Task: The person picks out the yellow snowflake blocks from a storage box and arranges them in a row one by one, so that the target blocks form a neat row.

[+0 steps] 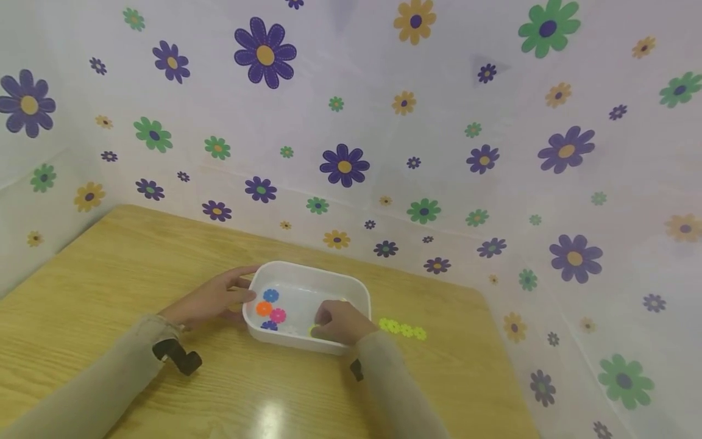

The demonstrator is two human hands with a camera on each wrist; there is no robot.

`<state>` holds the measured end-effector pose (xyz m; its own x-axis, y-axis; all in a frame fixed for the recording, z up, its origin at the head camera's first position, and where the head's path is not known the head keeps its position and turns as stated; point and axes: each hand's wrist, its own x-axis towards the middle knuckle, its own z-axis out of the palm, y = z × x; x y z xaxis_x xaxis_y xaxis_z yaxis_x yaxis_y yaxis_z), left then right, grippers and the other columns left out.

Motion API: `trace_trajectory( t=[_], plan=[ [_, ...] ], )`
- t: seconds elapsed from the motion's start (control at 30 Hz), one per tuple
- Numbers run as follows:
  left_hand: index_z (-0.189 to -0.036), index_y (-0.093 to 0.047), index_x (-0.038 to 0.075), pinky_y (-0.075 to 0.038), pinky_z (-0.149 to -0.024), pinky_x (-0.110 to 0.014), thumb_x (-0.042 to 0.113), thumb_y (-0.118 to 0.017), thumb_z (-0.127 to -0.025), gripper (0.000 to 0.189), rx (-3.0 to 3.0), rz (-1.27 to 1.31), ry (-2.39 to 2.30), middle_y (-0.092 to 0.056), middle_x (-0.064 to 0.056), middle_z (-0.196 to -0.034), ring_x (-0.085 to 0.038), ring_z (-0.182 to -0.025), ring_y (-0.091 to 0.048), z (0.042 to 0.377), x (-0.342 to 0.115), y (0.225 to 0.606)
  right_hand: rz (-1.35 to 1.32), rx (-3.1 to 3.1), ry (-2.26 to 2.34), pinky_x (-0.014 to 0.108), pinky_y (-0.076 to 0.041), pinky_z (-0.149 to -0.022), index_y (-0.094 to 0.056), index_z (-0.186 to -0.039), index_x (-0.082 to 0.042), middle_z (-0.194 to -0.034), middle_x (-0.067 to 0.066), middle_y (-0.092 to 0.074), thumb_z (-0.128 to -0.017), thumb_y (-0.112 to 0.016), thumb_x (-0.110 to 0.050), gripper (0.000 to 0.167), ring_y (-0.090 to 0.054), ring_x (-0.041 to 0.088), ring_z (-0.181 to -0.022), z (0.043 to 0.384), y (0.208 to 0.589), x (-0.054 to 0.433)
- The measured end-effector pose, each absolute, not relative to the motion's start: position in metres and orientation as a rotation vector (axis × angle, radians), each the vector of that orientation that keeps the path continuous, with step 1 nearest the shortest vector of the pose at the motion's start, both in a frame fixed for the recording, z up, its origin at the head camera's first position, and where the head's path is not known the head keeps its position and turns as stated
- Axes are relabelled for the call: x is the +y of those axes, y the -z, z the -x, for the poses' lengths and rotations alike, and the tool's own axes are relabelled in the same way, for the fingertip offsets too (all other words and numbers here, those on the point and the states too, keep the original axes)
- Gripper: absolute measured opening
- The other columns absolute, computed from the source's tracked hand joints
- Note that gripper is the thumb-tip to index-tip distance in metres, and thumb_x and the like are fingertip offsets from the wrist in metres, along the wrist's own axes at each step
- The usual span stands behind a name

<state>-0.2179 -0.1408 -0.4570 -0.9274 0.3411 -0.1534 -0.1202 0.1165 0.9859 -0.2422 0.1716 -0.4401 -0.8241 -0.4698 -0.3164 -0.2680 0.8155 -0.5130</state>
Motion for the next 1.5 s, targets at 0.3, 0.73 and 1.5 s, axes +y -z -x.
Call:
trace_trajectory(
  t=[0.3,0.73,1.5],
  plan=[
    [-0.162,-0.032,0.019,-0.064,-0.083,-0.048,0.016,-0.062,-0.104,0.066,2.055,-0.209,-1.869,-0.045,-0.027,-0.144,-0.039,-0.116,-0.063,0.218,-0.141,0.455,0.482,2.558,0.765,0.028,-0.052,-0.074,-0.071,-0.091,-0.016,-0.086,-0.004,-0.068,-0.093,-0.079,-0.021,0.01,-0.058,0.014,-0.081,0.242,0.435,0.171],
    [-0.163,-0.032,0.019,-0.065,-0.081,-0.049,0.017,-0.063,-0.104,0.066,2.034,-0.207,-1.884,-0.043,-0.026,-0.143,-0.038,-0.113,-0.063,0.219,-0.141,0.46,0.451,2.633,1.118,0.026,-0.054,-0.067,-0.071,-0.095,-0.013,-0.086,-0.001,-0.068,-0.095,-0.077,-0.02,0.009,-0.059,0.015,-0.075,0.237,0.431,0.176],
    [-0.163,-0.031,0.017,-0.065,-0.081,-0.048,0.016,-0.062,-0.104,0.067,2.047,-0.212,-1.884,-0.042,-0.027,-0.144,-0.037,-0.113,-0.064,0.218,-0.141,0.458,0.101,2.81,1.329,0.039,-0.06,-0.079,-0.065,-0.108,-0.003,-0.097,0.007,-0.066,-0.099,-0.071,-0.025,0.024,-0.06,0.019,-0.085,0.236,0.421,0.31]
  ],
)
